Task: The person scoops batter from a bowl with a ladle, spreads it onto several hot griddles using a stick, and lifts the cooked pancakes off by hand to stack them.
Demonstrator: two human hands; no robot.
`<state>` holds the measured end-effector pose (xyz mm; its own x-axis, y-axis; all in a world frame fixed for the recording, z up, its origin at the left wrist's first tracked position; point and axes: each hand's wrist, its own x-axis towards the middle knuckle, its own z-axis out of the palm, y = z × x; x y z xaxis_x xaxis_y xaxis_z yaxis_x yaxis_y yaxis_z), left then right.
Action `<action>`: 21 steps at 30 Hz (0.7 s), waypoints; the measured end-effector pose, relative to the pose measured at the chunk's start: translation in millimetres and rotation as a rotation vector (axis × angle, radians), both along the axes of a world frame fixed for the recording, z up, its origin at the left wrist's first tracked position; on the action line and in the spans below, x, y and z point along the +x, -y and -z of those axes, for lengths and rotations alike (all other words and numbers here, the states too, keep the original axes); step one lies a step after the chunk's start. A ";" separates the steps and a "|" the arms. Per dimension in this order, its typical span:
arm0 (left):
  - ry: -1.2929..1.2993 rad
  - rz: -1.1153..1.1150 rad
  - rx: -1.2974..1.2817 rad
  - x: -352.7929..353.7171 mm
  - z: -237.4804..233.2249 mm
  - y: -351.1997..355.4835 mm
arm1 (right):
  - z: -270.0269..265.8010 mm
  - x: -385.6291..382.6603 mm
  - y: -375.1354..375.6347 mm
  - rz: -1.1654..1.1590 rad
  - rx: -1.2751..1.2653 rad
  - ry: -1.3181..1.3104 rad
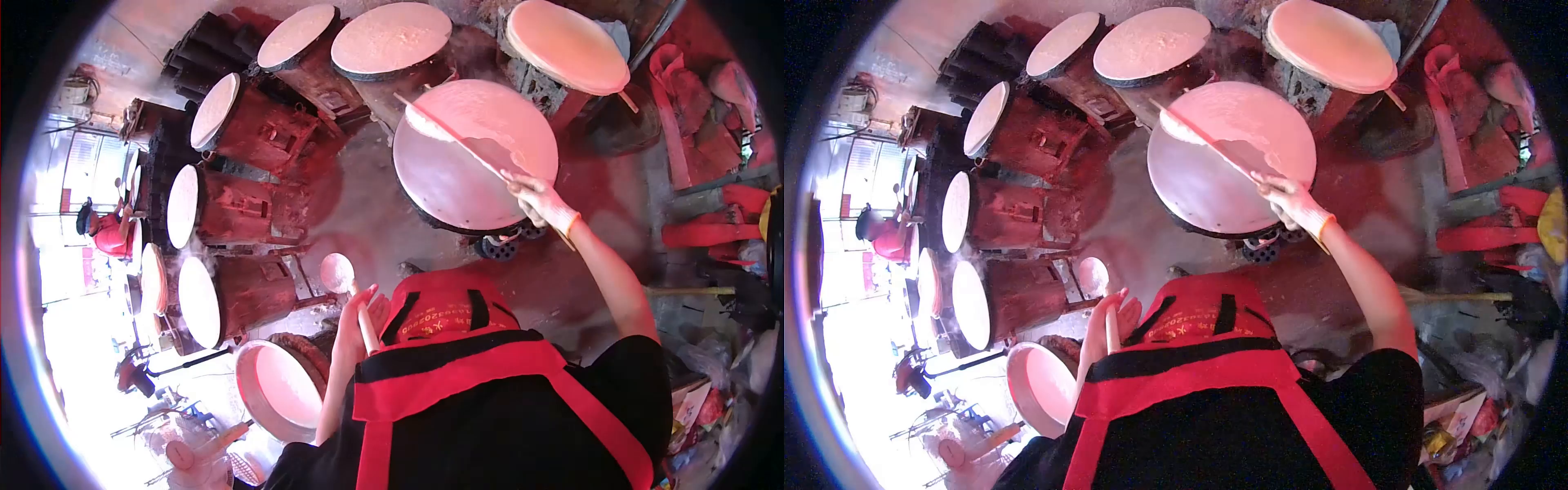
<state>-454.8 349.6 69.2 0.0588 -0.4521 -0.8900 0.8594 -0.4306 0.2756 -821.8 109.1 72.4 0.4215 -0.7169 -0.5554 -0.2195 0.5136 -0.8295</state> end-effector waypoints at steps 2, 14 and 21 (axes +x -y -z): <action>-0.016 -0.025 0.009 4.7 4.7 -7.6 | 3.5 -16.3 -9.6 -0.054 0.077 0.096; 0.174 0.275 -0.373 -15.6 -53.4 -31.3 | 26.3 -13.4 -60.1 -0.043 -0.056 0.087; 0.149 0.534 -0.558 32.1 -27.7 -9.5 | 26.6 23.2 -103.2 0.731 -0.087 0.062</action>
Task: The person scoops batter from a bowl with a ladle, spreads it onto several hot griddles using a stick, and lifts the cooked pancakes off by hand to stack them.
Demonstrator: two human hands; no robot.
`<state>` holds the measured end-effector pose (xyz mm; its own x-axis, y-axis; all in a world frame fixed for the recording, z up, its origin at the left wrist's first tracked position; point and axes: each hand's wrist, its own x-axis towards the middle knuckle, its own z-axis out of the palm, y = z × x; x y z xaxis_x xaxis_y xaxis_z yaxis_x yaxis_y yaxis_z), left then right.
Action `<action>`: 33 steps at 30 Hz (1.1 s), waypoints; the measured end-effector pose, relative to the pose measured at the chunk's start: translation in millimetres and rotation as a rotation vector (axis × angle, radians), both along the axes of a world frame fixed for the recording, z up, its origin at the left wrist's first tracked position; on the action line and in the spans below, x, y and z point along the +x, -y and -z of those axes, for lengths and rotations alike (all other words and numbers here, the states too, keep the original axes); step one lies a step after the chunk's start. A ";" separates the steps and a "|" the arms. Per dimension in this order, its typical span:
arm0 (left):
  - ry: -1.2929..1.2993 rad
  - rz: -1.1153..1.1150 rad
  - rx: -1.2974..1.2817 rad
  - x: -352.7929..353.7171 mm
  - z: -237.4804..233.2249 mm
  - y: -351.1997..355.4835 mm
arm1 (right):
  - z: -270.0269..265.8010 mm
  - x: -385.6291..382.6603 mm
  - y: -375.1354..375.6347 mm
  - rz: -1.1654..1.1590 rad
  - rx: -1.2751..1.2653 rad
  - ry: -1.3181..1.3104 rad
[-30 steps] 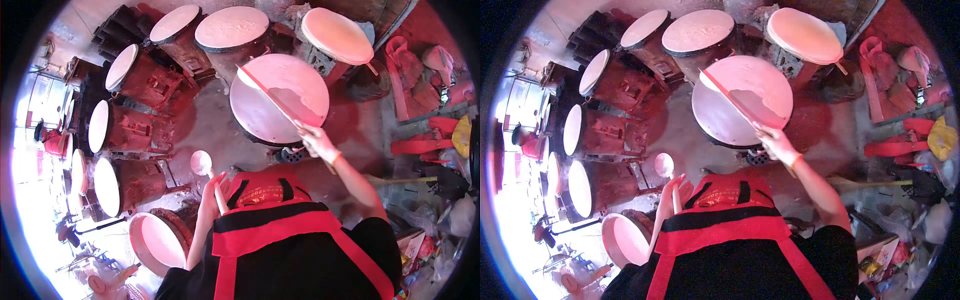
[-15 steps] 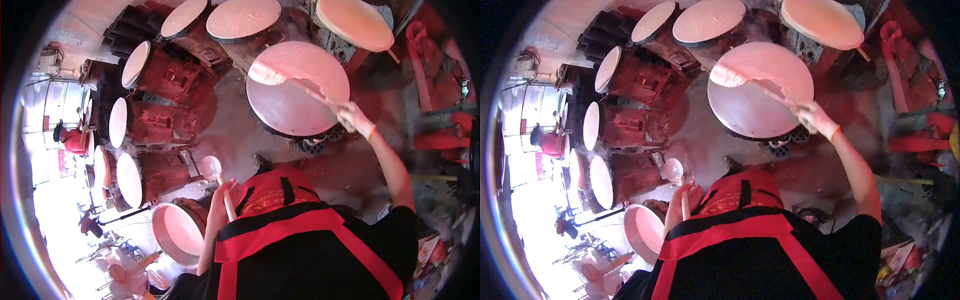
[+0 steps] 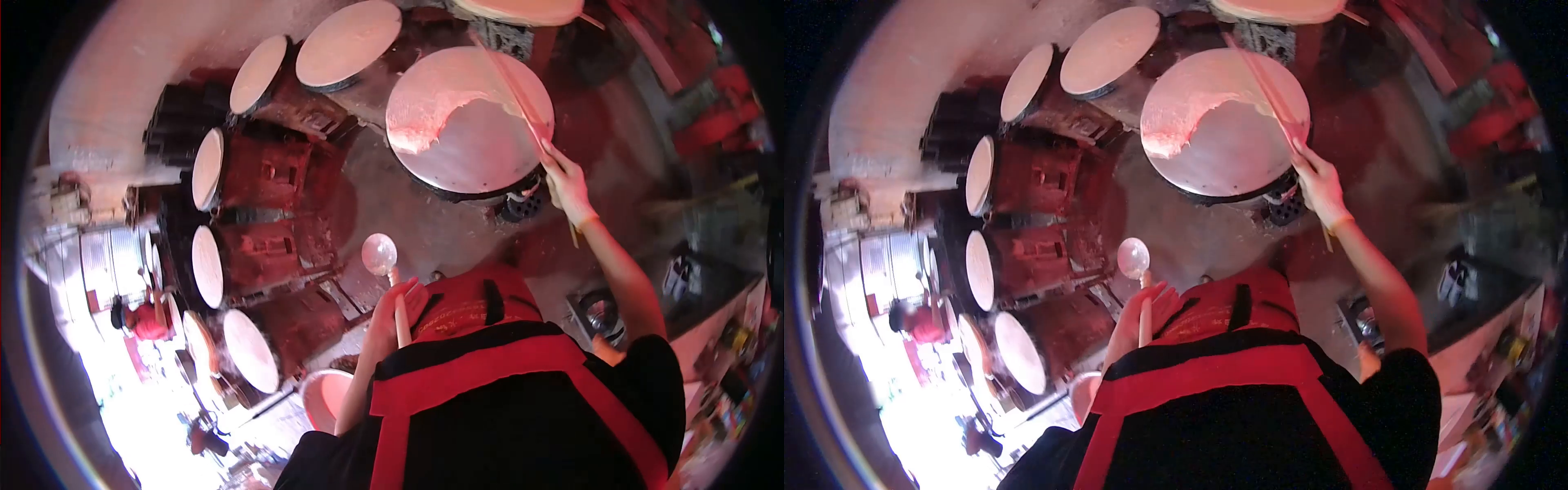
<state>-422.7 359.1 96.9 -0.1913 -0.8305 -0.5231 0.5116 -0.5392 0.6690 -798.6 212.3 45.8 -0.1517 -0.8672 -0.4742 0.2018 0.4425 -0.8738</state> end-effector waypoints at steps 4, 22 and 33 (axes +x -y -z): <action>0.036 -0.020 0.440 20.2 -31.1 43.4 | 33.5 50.0 -27.8 -0.235 -0.198 -0.215; 0.034 -0.240 0.588 237.7 43.8 -54.3 | 99.8 408.2 134.4 0.493 -0.329 0.040; -0.078 -0.241 0.631 246.0 67.1 -55.3 | 70.5 379.9 -18.4 0.613 -0.163 0.356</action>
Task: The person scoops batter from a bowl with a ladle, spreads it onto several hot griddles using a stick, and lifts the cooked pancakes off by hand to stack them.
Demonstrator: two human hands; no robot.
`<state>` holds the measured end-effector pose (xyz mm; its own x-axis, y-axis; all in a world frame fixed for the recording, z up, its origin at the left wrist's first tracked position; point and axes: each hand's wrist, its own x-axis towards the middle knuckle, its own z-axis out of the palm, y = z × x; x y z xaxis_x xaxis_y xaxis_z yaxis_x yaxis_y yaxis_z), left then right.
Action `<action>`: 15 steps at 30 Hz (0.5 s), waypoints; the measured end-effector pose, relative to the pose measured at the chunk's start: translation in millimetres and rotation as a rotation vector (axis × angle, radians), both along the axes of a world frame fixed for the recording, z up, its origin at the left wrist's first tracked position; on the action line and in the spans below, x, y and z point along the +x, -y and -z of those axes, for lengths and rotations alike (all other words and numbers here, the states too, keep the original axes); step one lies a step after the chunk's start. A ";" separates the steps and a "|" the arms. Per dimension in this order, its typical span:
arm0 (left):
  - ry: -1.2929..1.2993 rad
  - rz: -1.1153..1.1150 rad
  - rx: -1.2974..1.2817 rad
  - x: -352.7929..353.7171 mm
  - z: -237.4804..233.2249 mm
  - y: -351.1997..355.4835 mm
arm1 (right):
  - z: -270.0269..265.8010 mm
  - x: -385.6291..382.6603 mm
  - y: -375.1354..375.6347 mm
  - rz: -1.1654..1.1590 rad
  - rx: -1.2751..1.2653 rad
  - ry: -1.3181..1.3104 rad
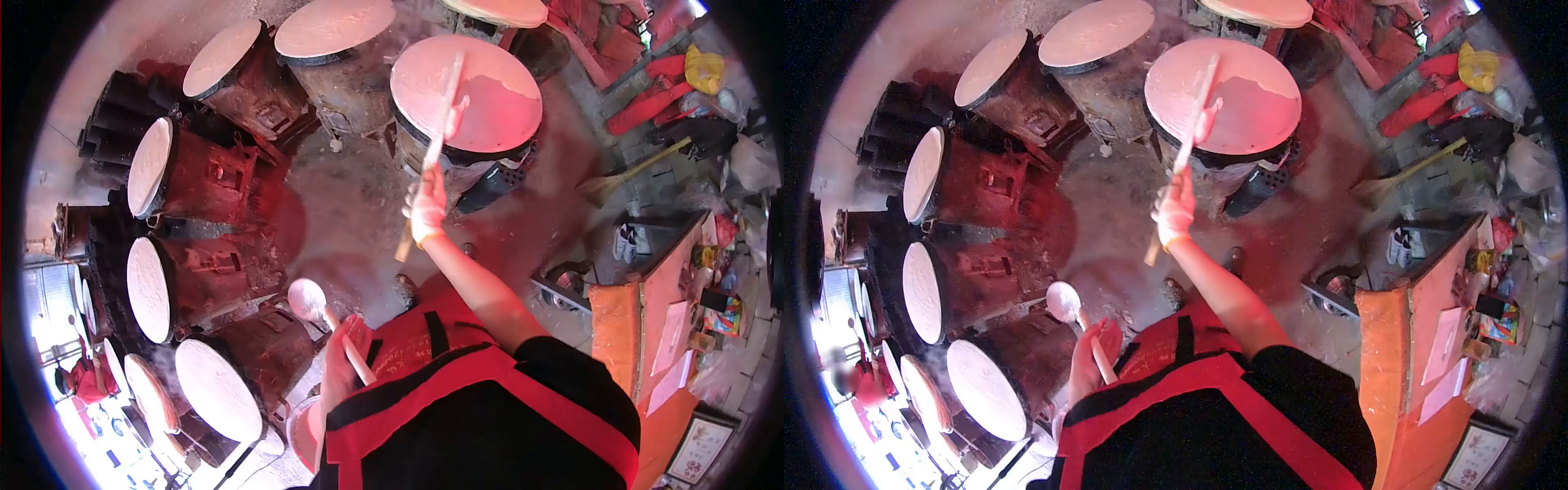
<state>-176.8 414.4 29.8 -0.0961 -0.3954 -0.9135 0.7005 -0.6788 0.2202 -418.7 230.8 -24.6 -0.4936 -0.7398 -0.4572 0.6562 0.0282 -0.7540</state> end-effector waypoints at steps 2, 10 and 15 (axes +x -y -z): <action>-0.031 0.019 -0.042 -11.2 -5.3 7.3 | -0.1 -29.7 -27.4 -0.032 0.021 -0.059; -0.028 0.098 -0.114 -60.5 -22.8 31.1 | -18.4 -70.6 -0.2 0.000 -0.060 0.037; -0.060 0.151 -0.175 -90.6 -31.8 38.7 | -10.0 -89.7 -27.5 -0.559 0.024 -0.070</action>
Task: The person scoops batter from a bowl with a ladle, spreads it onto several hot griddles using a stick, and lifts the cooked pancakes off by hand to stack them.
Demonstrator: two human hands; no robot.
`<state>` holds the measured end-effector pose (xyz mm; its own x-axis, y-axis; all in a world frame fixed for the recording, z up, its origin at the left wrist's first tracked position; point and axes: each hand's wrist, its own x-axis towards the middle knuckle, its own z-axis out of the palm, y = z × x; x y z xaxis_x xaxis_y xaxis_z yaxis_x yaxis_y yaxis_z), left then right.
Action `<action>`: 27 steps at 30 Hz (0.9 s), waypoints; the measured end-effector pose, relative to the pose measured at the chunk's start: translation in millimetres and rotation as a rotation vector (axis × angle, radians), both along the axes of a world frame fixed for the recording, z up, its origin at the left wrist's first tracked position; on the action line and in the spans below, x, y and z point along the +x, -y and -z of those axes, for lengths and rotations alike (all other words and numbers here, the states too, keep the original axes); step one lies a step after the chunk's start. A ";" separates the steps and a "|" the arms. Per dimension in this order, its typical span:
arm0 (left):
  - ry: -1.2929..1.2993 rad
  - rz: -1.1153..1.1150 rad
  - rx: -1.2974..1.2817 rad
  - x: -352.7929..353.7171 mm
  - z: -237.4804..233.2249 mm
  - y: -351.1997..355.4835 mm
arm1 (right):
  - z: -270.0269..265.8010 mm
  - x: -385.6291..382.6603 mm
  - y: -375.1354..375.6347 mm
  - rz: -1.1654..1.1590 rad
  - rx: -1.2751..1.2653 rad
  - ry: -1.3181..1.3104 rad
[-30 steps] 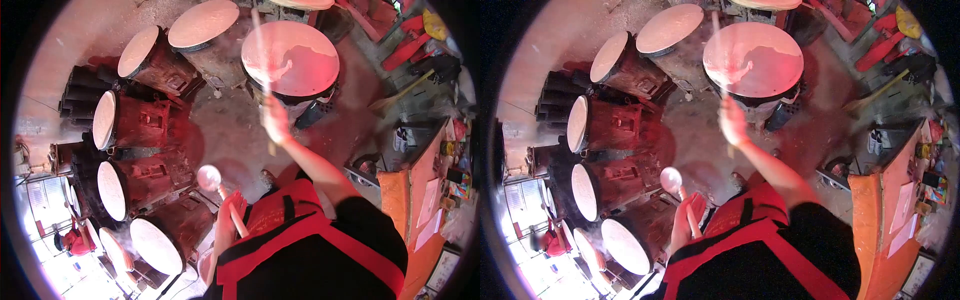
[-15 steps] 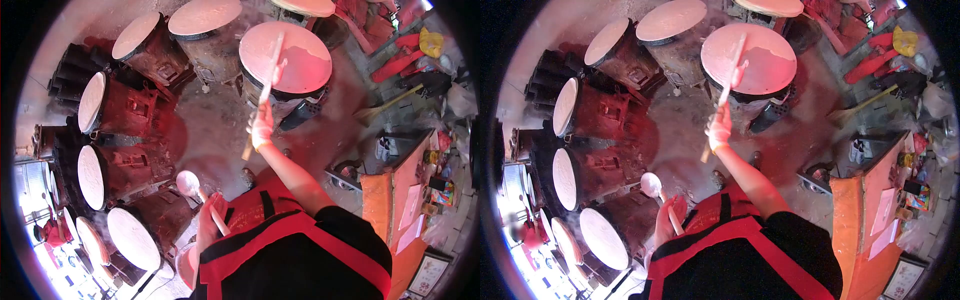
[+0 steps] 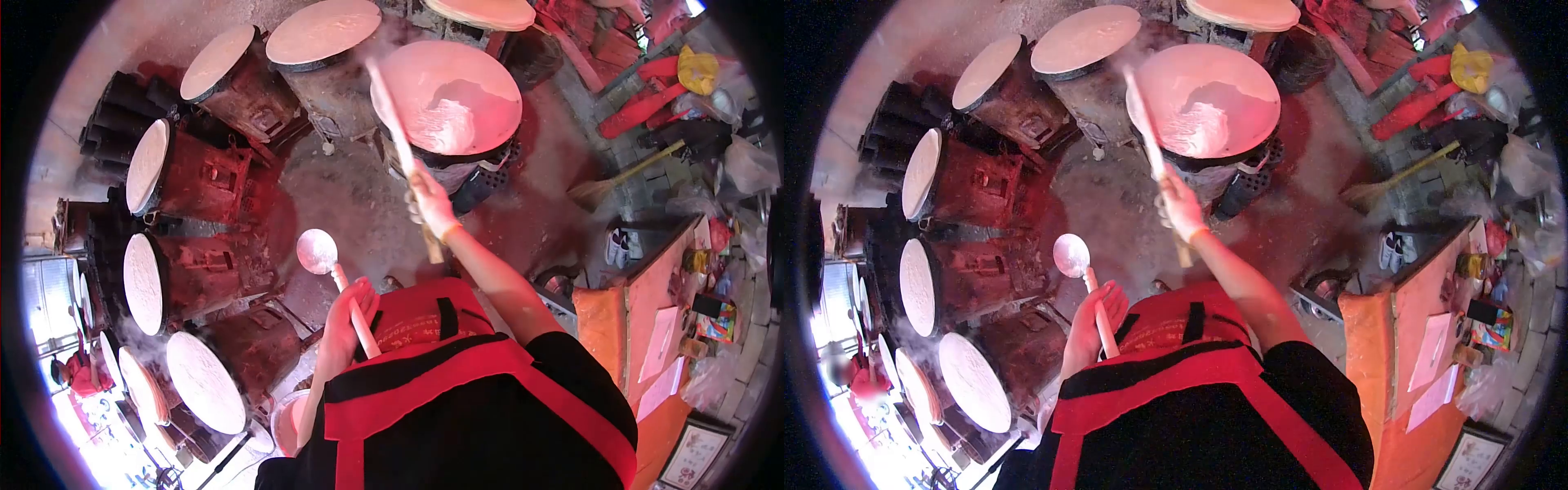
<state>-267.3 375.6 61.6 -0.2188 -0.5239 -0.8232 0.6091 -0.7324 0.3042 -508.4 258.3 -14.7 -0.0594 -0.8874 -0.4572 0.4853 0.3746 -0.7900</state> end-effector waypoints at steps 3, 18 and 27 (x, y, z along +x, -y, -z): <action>-0.031 -0.026 -0.013 -9.2 10.0 -5.0 | -6.0 -69.2 -37.1 0.100 0.018 -0.048; 0.018 0.008 -0.022 -87.0 16.7 10.2 | -15.8 -194.3 -63.3 0.002 0.057 -0.080; 0.035 0.035 -0.005 -139.7 2.5 24.0 | -10.5 -215.3 -58.3 -0.257 0.102 -0.013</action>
